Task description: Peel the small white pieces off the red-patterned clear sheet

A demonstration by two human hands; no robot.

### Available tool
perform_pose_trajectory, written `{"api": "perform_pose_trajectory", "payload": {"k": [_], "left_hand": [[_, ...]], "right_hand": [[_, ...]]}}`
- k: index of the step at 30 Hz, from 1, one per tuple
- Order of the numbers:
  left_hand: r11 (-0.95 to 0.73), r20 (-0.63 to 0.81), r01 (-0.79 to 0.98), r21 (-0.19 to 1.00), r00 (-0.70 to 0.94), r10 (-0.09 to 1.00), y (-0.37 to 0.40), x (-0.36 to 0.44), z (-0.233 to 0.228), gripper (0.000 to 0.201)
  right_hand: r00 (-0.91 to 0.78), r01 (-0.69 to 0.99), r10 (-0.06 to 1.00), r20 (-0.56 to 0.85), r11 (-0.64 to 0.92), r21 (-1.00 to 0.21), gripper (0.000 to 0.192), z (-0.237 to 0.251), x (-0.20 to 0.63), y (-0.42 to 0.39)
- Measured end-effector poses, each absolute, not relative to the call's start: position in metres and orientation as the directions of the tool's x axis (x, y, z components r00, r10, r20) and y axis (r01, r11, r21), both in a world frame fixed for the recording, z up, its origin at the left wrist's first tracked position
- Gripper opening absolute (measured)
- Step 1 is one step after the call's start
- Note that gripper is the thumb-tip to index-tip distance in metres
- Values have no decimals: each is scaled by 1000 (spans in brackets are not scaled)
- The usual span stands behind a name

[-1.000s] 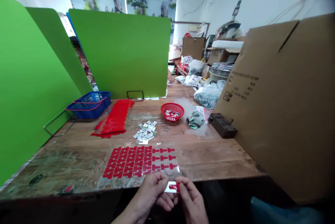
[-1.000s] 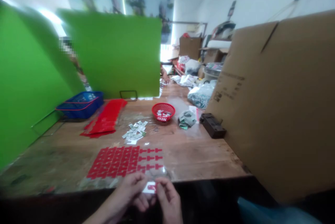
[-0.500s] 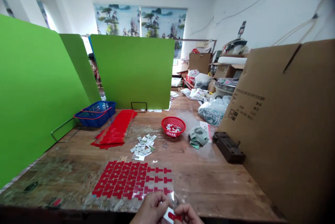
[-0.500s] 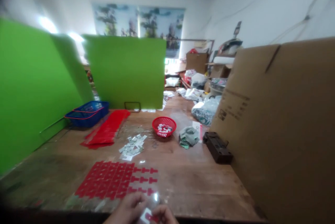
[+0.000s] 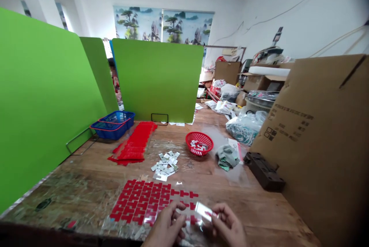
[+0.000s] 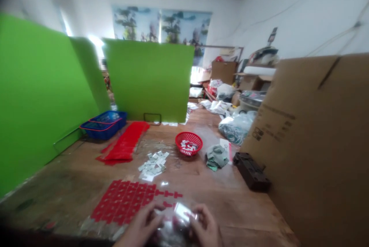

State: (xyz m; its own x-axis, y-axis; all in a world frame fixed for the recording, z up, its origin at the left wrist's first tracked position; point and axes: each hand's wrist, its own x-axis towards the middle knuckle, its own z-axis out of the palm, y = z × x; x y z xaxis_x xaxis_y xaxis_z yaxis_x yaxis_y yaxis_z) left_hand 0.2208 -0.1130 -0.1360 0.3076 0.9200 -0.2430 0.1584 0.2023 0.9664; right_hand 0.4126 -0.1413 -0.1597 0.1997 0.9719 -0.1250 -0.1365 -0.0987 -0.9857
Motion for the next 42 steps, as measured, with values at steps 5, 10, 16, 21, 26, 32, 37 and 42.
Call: {"api": "perform_pose_trajectory", "payload": {"k": [5,10,16,21,26,32,37,42], "left_hand": [[22,-78,263,965,205,976,-99,184,-143,23],[20,-66,272,962,160,985,-87,154,-144,23],[-192,143,584,789,129,981,-76,123,-167,28],[-321,193,711,625,258,947,-76,122,-187,34],[-361,243,750,554,270,932,-75,131,-190,47],[-333,209,758,561,260,943,-75,130,-188,45],[-236,170,719,653,163,972,-69,129,-175,24],[1,-48,309,951,143,989,-62,148,-146,32]], "right_hand": [[252,57,961,116,105,-993,35,-108,436,-49],[367,232,915,171,88,-969,42,-84,436,35],[99,460,974,205,137,-877,18,-125,359,29],[-211,570,968,138,237,-787,11,-152,296,3],[-219,651,962,164,270,-710,11,-155,278,5],[-162,612,975,155,222,-759,12,-153,288,13],[11,483,996,93,76,-872,13,-148,317,-6],[-10,-132,979,-203,-203,-970,21,-159,312,-58]]}}
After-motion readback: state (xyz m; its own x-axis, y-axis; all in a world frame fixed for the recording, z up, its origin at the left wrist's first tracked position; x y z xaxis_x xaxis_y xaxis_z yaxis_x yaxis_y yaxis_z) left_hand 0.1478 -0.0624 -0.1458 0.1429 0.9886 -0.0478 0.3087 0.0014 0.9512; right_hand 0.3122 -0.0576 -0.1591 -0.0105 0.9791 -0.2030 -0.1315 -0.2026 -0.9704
